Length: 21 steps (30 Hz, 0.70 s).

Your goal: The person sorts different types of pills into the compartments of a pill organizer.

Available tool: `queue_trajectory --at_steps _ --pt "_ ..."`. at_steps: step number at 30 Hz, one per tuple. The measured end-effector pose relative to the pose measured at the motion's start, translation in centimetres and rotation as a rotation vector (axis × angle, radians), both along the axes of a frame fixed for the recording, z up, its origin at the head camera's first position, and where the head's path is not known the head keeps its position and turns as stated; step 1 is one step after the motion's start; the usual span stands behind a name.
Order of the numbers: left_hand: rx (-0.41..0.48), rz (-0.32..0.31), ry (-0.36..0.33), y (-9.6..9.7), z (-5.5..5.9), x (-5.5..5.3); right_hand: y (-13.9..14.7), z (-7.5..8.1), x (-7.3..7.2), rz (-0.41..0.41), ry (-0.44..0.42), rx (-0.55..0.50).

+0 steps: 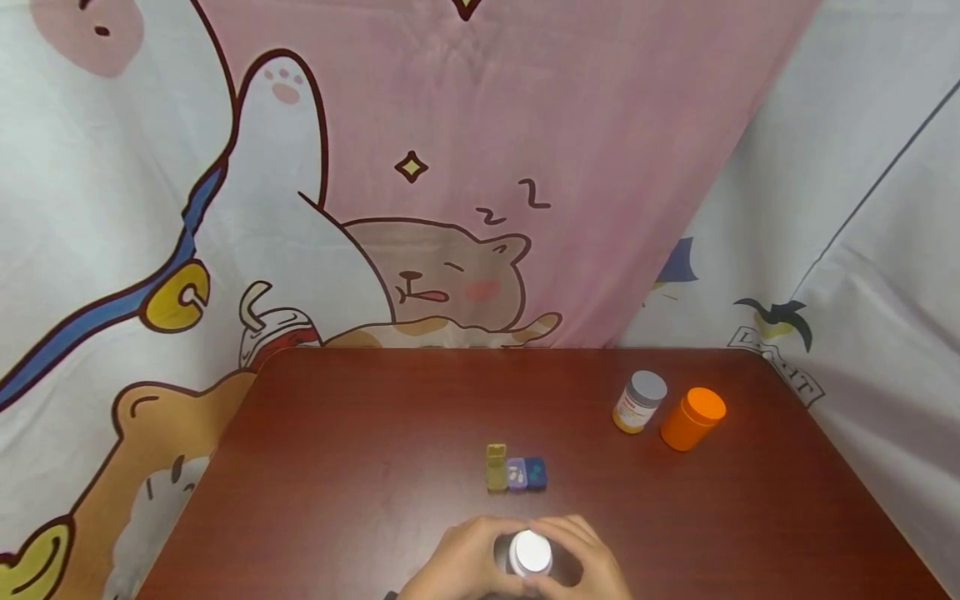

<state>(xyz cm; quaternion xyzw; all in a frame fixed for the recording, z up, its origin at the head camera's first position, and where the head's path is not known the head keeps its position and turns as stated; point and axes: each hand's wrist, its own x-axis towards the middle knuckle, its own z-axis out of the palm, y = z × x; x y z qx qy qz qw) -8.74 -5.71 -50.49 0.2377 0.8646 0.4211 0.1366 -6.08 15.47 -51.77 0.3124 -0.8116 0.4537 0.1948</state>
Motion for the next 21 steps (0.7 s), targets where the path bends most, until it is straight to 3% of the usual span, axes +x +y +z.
queue_trajectory --at_steps 6,9,13,17,21 --pt "0.031 0.004 -0.056 0.0 -0.1 -0.1 0.9 0.7 -2.2 0.251 -0.103 0.061" --pt "0.038 -0.001 -0.073 0.0 -0.1 -0.1 1.5 1.4 -3.2 0.385 -0.259 0.086" --pt "0.044 -0.007 -0.088 0.0 -0.1 -0.1 1.9 2.0 -4.3 0.519 -0.366 0.086" --pt "0.064 0.000 -0.107 0.0 0.0 0.0 1.9 2.4 -5.0 0.590 -0.345 0.073" --pt "0.067 0.006 -0.119 -0.1 0.1 0.0 1.9 2.8 -4.6 0.561 -0.368 0.094"
